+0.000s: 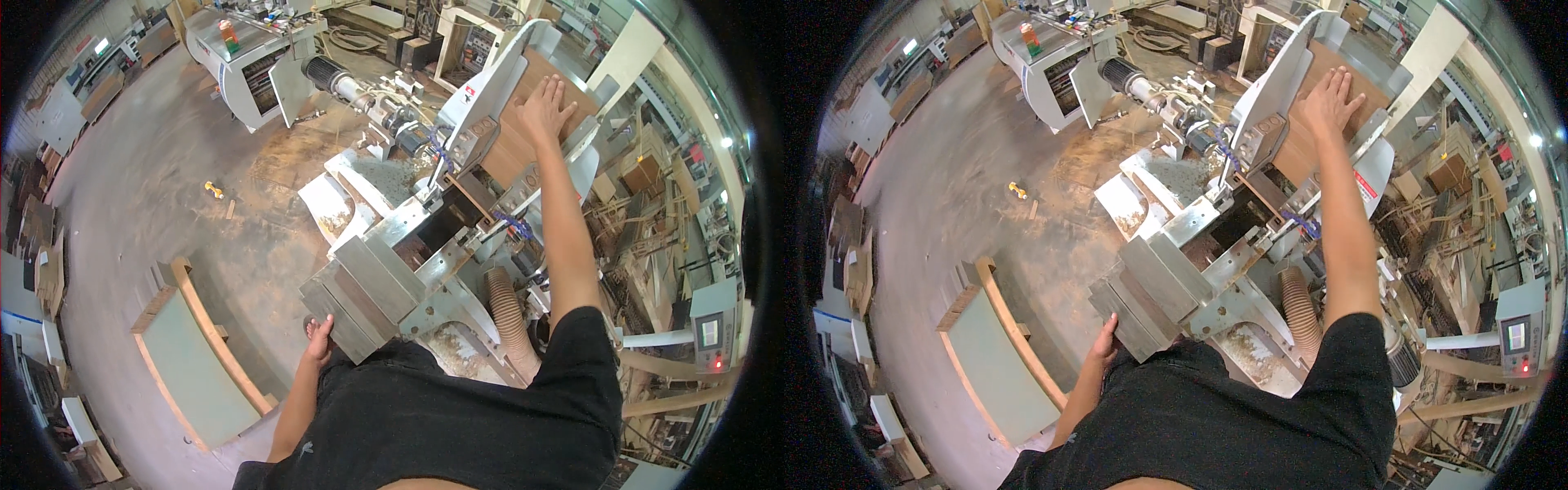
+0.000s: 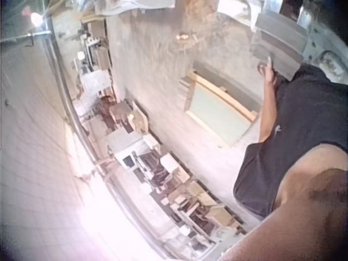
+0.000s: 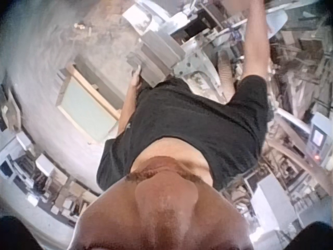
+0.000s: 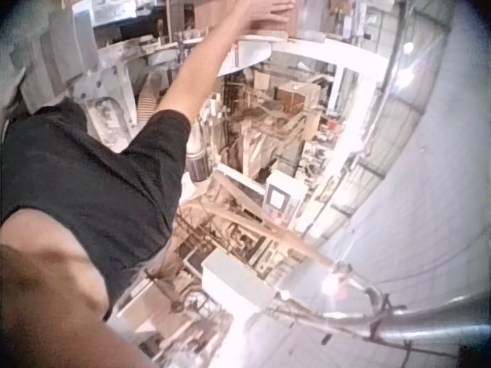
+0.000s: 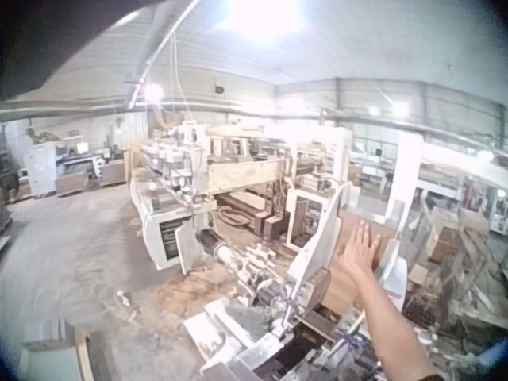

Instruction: The person picks up wooden blocks from a stack by hand and feeds them one at a time into the intake of a woodworking machine.

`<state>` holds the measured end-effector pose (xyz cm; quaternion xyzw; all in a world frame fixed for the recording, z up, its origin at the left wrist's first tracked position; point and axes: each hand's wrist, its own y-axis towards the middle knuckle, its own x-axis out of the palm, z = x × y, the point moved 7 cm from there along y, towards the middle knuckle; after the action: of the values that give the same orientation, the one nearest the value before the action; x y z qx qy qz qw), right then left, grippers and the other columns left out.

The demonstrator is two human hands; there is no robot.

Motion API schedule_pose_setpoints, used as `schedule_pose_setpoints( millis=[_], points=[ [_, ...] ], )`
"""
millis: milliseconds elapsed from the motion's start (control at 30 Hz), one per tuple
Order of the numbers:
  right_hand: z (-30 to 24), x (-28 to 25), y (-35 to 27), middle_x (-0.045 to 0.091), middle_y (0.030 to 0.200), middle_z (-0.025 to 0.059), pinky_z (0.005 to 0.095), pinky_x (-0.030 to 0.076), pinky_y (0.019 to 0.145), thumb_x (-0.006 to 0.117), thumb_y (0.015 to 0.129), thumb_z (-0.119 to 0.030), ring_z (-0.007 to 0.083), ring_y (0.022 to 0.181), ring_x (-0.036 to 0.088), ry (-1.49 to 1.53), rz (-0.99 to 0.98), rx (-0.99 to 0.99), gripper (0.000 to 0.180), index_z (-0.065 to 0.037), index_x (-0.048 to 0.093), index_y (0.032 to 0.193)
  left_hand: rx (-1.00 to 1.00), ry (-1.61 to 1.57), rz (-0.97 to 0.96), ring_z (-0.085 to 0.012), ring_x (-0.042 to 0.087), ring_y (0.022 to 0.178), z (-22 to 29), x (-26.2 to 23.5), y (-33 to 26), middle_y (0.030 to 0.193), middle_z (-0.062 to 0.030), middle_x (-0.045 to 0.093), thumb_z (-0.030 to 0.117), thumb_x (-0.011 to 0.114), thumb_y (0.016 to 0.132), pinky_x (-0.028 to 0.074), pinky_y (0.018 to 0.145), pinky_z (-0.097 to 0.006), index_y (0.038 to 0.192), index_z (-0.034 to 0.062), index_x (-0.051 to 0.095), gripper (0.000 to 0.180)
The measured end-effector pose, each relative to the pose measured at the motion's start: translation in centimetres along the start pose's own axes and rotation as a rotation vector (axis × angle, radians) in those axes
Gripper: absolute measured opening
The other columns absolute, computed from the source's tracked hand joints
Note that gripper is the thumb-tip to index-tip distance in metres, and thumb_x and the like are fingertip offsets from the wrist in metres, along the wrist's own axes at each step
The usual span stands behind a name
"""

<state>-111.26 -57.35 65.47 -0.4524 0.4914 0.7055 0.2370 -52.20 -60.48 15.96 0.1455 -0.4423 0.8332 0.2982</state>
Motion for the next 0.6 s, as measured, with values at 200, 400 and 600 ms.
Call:
schedule_pose_setpoints(
  millis=[200,400,600],
  points=[
    [-7.3,0.6,-10.5,0.041,0.140,0.0157,0.0463,0.027,0.107,0.052,0.087,-0.034,0.0296,0.129,0.038,0.506,0.072,-0.279,0.054,-0.003,0.046,0.131,0.062,0.048,0.057,-0.0282,0.047,0.121,0.8,1.0,-1.7,0.133,-0.0131,0.047,0.052,0.050,0.090,0.038,0.102,-0.042,0.136,0.0025,0.037,0.069],
    [-8.7,9.7,-19.6,0.065,0.090,0.0195,0.0438,0.047,0.077,0.058,0.082,-0.023,0.0383,0.086,0.061,0.926,-0.197,-0.209,0.024,-0.002,0.066,0.091,0.045,0.085,0.012,-0.0277,0.045,0.122,3.2,5.1,-3.8,0.134,-0.0137,0.045,0.052,0.049,0.090,0.037,0.103,-0.044,0.137,0.0047,0.036,0.068],
    [-8.1,14.8,-24.1,0.061,0.108,0.0234,0.0422,0.046,0.087,0.059,0.080,-0.016,0.0375,0.104,0.056,0.802,-0.303,-0.084,0.035,0.004,0.059,0.110,-0.006,0.069,0.036,-0.0284,0.046,0.121,3.2,5.0,-4.5,0.134,-0.0135,0.046,0.052,0.050,0.090,0.037,0.102,-0.044,0.137,0.0024,0.035,0.070]
  ],
)
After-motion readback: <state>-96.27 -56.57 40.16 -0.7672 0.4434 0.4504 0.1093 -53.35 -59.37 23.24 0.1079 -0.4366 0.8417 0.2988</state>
